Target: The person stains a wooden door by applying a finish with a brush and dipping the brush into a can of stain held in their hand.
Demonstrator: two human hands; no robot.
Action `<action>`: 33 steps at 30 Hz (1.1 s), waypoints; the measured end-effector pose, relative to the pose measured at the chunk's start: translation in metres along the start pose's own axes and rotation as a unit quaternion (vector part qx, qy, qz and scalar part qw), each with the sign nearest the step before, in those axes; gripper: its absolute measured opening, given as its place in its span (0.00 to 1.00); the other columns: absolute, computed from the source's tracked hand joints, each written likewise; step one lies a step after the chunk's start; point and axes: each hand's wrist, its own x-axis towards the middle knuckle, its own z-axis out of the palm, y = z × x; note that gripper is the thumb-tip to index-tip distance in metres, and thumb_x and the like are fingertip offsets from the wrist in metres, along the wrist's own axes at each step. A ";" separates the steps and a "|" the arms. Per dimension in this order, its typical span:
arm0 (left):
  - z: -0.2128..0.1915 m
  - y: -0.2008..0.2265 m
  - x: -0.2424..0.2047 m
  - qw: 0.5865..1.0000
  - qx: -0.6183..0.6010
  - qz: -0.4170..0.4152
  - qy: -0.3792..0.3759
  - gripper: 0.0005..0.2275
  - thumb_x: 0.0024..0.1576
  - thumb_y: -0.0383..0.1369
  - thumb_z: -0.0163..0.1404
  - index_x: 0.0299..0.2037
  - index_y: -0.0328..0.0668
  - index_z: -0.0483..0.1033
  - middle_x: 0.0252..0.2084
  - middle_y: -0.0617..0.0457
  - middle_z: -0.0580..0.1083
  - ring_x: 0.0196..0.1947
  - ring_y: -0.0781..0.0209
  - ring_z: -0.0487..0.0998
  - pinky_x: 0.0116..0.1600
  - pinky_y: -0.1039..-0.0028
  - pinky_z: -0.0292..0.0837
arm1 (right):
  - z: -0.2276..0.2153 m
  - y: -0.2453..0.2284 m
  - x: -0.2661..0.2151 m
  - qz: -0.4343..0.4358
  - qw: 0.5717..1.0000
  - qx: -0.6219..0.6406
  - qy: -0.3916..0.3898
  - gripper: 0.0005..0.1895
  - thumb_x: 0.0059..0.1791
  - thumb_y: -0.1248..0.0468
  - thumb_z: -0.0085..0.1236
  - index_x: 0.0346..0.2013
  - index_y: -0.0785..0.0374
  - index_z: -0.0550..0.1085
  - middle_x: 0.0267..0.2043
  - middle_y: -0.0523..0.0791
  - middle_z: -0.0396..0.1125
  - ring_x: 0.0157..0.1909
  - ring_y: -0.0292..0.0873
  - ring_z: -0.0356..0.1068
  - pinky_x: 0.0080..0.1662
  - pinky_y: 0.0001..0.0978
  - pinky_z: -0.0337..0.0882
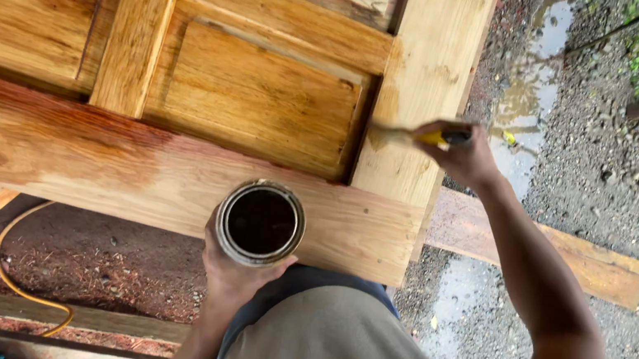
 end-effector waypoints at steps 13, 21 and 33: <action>-0.010 0.019 -0.003 0.995 0.072 -0.072 0.011 0.56 0.22 0.48 0.76 0.62 0.27 0.64 0.58 0.37 0.73 0.57 0.44 0.78 0.62 0.61 0.75 | -0.024 0.007 0.058 -0.026 0.993 -0.101 -0.062 0.07 0.55 0.66 0.65 0.47 0.64 0.80 0.45 0.52 0.78 0.40 0.46 0.80 0.40 0.26 0.85; -0.009 0.024 -0.005 0.993 0.084 -0.084 0.011 0.56 0.25 0.50 0.74 0.64 0.27 0.62 0.59 0.37 0.72 0.58 0.43 0.77 0.63 0.60 0.74 | -0.005 0.050 0.074 -0.166 0.980 -0.085 0.072 0.03 0.56 0.73 0.66 0.42 0.72 0.79 0.39 0.53 0.77 0.35 0.45 0.77 0.34 0.29 0.80; -0.001 0.011 -0.002 0.997 0.003 0.000 0.079 0.51 0.24 0.45 0.75 0.59 0.23 0.65 0.50 0.33 0.74 0.47 0.40 0.81 0.50 0.55 0.78 | 0.000 -0.023 -0.004 -0.054 0.989 0.028 -0.134 0.09 0.48 0.69 0.68 0.43 0.59 0.83 0.35 0.55 0.77 0.32 0.57 0.77 0.42 0.45 0.76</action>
